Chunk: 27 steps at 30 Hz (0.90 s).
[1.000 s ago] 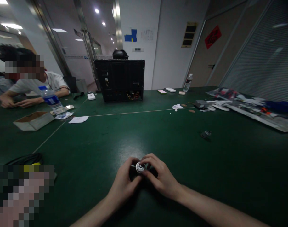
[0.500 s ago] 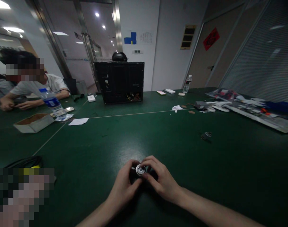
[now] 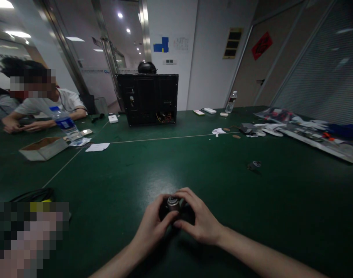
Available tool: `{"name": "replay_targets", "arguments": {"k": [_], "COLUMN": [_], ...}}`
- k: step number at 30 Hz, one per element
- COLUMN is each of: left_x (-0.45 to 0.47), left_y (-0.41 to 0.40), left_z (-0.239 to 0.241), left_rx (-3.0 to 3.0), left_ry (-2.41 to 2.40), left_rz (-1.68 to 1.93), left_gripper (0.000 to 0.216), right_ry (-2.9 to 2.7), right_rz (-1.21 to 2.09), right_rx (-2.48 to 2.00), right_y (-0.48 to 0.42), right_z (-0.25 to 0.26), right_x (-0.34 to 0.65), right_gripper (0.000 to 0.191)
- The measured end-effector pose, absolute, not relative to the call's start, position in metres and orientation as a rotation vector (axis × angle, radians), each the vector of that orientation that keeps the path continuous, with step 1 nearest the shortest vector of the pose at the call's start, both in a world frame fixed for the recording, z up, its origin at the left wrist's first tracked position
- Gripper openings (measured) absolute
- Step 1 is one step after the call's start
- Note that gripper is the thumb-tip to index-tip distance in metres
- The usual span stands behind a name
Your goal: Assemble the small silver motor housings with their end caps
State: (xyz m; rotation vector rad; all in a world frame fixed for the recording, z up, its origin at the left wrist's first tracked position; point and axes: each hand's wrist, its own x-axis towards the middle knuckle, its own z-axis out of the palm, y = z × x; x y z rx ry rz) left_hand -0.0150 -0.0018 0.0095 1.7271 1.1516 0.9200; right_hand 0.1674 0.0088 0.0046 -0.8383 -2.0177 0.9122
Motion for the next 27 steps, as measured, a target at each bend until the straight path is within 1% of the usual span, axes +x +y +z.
{"name": "replay_targets", "arguments": {"k": [3, 5, 7, 9, 12, 14, 27], "left_x": [-0.0162, -0.0171, -0.0174, -0.0172, -0.0164, -0.0159, -0.0176], "left_y": [-0.0004, -0.0005, -0.0013, -0.0022, -0.0029, -0.0026, -0.0025], "left_z": [0.0079, 0.0059, 0.0042, 0.0037, 0.0057, 0.0079, 0.0069], "left_rx": [1.705, 1.682, 1.634, 1.591, 1.592, 1.617, 1.661], "left_ry": [1.157, 1.162, 1.165, 1.159, 1.140, 1.130, 1.128], "left_rz": [0.923, 0.941, 0.977, 1.009, 1.010, 0.997, 0.987], "left_gripper": [0.022, 0.023, 0.027, 0.031, 0.027, 0.025, 0.027], "right_ry": [-2.043, -2.054, -2.048, -2.033, -2.017, -2.014, -1.996], "right_rz": [0.958, 0.974, 0.978, 0.977, 0.970, 0.956, 0.964], "right_rx": [-0.835, -0.839, -0.845, -0.854, -0.871, -0.879, -0.894], "right_y": [0.0095, 0.0090, 0.0081, 0.0075, 0.0078, 0.0083, 0.0059], "right_z": [0.0035, 0.0030, 0.0029, 0.0033, 0.0037, 0.0032, 0.0044], "right_x": [0.1670, 0.1659, 0.1647, 0.1638, 0.1634, 0.1636, 0.1629], "right_gripper": [0.068, 0.075, 0.072, 0.066, 0.060, 0.059, 0.055]}}
